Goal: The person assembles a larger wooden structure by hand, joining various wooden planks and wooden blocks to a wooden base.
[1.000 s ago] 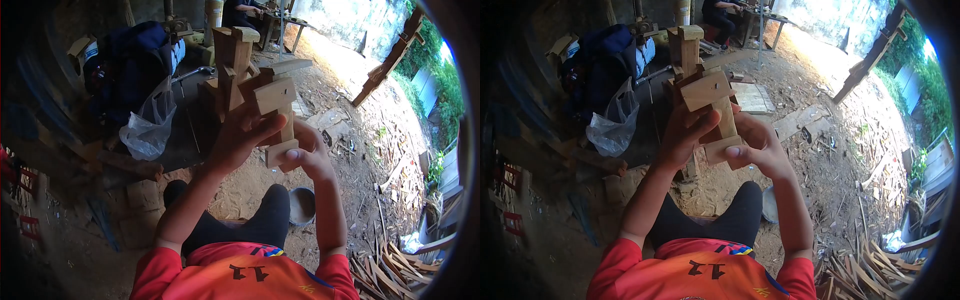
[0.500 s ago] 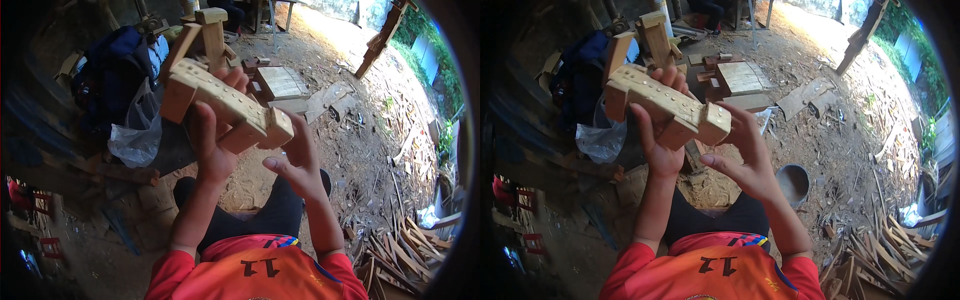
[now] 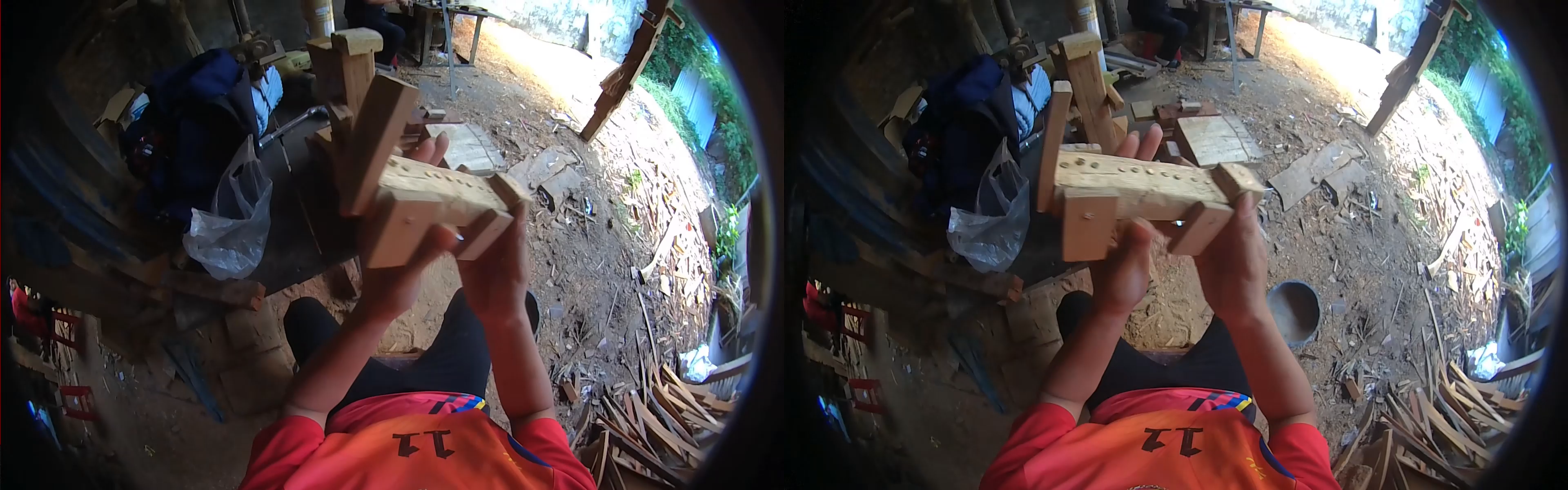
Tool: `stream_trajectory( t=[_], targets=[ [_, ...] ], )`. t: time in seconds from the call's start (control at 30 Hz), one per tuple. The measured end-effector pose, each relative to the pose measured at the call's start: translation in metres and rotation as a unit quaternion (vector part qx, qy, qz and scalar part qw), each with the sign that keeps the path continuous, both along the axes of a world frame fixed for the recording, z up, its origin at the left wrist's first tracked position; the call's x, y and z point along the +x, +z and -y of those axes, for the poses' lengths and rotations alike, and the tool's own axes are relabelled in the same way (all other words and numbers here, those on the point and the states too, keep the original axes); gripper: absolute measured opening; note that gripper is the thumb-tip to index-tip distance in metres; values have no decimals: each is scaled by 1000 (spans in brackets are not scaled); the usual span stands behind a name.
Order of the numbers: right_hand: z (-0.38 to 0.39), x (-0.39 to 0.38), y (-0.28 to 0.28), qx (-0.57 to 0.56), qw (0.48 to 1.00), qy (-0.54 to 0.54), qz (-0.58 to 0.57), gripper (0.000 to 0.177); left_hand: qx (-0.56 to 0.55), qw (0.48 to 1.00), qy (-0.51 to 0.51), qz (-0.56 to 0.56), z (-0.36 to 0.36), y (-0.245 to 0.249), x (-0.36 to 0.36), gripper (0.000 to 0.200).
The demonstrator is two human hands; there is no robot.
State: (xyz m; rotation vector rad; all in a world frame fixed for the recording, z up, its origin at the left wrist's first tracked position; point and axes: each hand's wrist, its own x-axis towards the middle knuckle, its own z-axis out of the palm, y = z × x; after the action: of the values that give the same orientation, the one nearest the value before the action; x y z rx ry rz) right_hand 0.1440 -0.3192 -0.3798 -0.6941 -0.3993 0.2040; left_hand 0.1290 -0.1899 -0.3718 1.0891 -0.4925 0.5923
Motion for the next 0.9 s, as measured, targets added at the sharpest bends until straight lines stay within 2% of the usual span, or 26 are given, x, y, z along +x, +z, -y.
stream_trajectory(
  t=[0.07, 0.13, 0.17, 0.2, 0.23, 0.33, 0.4, 0.5, 0.6, 0.7, 0.73, 0.77, 0.83, 0.87, 0.9],
  targets=[
    [15, 18, 13, -9, 999, -45, 17, 62, 59, 997, 42, 24, 6, 3, 0, 85],
    [44, 42, 25, -3, 993, -96, 62, 55, 157, 986, 22, -54, -9, -23, -4, 68],
    [57, 51, 37, -51, 986, -130, 96, 54, 205, 974, 10, -93, -18, -32, -6, 60],
    [69, 61, 48, -99, 973, -165, 127, 53, 219, 967, 41, -126, -21, -27, -7, 41],
    [77, 67, 69, -83, 979, -166, 87, 50, 180, 976, 38, -117, -25, -23, -7, 39],
    [84, 63, 113, -256, 937, -189, 142, 50, 106, 988, 36, -102, -39, -4, -9, 35],
    [84, 61, 132, -388, 889, -153, 187, 52, 116, 986, 57, -107, -49, 29, -12, 33],
    [64, 58, 142, -425, 846, -65, 316, 51, 251, 964, 53, -68, -36, 59, -8, 40],
    [43, 52, 150, -497, 783, -55, 371, 50, 255, 965, -24, -65, -14, 60, 0, 49],
    [30, 48, 148, -425, 804, -130, 396, 54, 157, 980, -7, -120, -11, 74, -3, 43],
    [27, 39, 145, -404, 814, -172, 381, 58, 151, 984, 13, -95, -12, 73, 1, 41],
    [29, 46, 131, -406, 736, -283, 462, 70, 141, 987, 20, -78, -16, 73, 4, 42],
    [34, 30, 116, -434, 616, -399, 522, 85, 118, 991, 37, -42, -27, 72, 6, 43],
    [40, 20, 106, -476, 587, -389, 527, 98, 110, 991, 55, -60, -28, 80, 2, 44],
    [42, 12, 98, -526, 566, -365, 519, 101, 118, 989, 59, -68, -31, 84, 2, 45]
  ],
)
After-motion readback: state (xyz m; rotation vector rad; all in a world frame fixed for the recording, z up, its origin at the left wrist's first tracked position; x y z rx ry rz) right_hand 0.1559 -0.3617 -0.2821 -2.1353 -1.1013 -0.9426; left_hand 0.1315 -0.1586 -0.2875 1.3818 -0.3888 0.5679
